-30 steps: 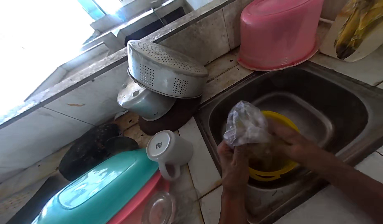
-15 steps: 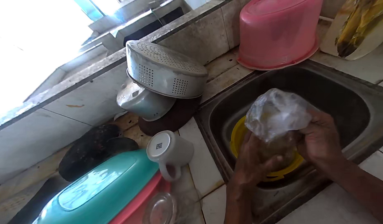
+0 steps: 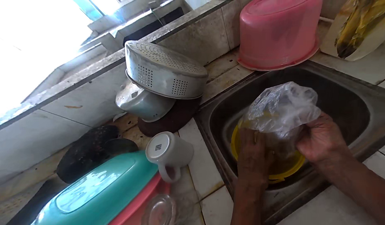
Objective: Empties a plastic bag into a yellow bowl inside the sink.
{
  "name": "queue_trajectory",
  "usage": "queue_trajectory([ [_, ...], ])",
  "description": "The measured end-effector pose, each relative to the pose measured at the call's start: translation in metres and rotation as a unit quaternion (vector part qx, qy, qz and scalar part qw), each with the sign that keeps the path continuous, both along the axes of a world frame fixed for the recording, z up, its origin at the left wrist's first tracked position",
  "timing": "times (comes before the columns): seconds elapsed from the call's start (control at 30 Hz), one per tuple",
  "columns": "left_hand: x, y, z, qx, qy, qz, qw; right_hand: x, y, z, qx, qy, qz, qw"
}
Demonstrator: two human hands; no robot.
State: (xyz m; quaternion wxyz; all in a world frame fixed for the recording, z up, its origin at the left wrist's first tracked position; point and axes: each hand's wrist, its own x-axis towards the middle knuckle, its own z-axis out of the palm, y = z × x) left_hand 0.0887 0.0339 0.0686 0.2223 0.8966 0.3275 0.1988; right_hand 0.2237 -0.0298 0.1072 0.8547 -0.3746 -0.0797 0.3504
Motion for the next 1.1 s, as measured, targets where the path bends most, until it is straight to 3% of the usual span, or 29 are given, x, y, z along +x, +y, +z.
queue_trajectory([
  [0.07, -0.001, -0.002, -0.001, 0.004, 0.008, 0.011, 1.0, -0.007, 0.0, -0.002, -0.004, 0.014, 0.014, 1.0],
  [0.17, -0.004, 0.0, -0.006, 0.007, -0.068, 0.006, 0.998, -0.01, -0.003, 0.001, 0.009, -0.008, 0.038, 0.999],
  [0.27, -0.009, 0.001, -0.005, -0.086, -0.208, 0.029, 0.974, -0.001, -0.004, -0.002, 0.028, -0.161, 0.034, 0.986],
  [0.37, -0.012, 0.002, 0.006, -0.182, -0.298, 0.073, 0.934, 0.011, -0.005, -0.018, -0.029, -0.406, 0.052, 0.912],
  [0.5, -0.009, 0.002, 0.013, -0.263, -0.315, 0.115, 0.904, 0.003, -0.01, -0.024, -0.162, -0.539, 0.203, 0.801],
  [0.6, -0.009, 0.004, 0.008, -0.265, -0.379, 0.07, 0.884, -0.001, -0.011, -0.025, -0.198, -0.607, 0.26, 0.724],
  [0.63, -0.009, 0.005, 0.006, -0.261, -0.399, 0.048, 0.878, -0.002, -0.011, -0.027, -0.187, -0.622, 0.23, 0.725],
  [0.7, -0.009, 0.006, 0.005, -0.252, -0.413, 0.007, 0.875, 0.001, -0.01, -0.03, -0.153, -0.601, 0.168, 0.766],
  [0.8, -0.008, 0.007, 0.006, -0.219, -0.344, 0.014, 0.913, 0.002, -0.008, -0.027, -0.094, -0.418, 0.139, 0.893],
  [0.87, -0.011, 0.005, 0.008, -0.187, -0.259, 0.026, 0.947, 0.0, -0.005, -0.02, -0.063, -0.277, 0.107, 0.953],
  [0.97, -0.01, 0.004, 0.006, -0.138, -0.227, 0.0, 0.964, 0.0, -0.004, -0.012, -0.044, -0.148, 0.052, 0.987],
  [1.1, -0.015, 0.007, 0.005, -0.178, -0.204, -0.076, 0.96, 0.003, -0.001, -0.009, -0.06, -0.06, -0.009, 0.996],
])
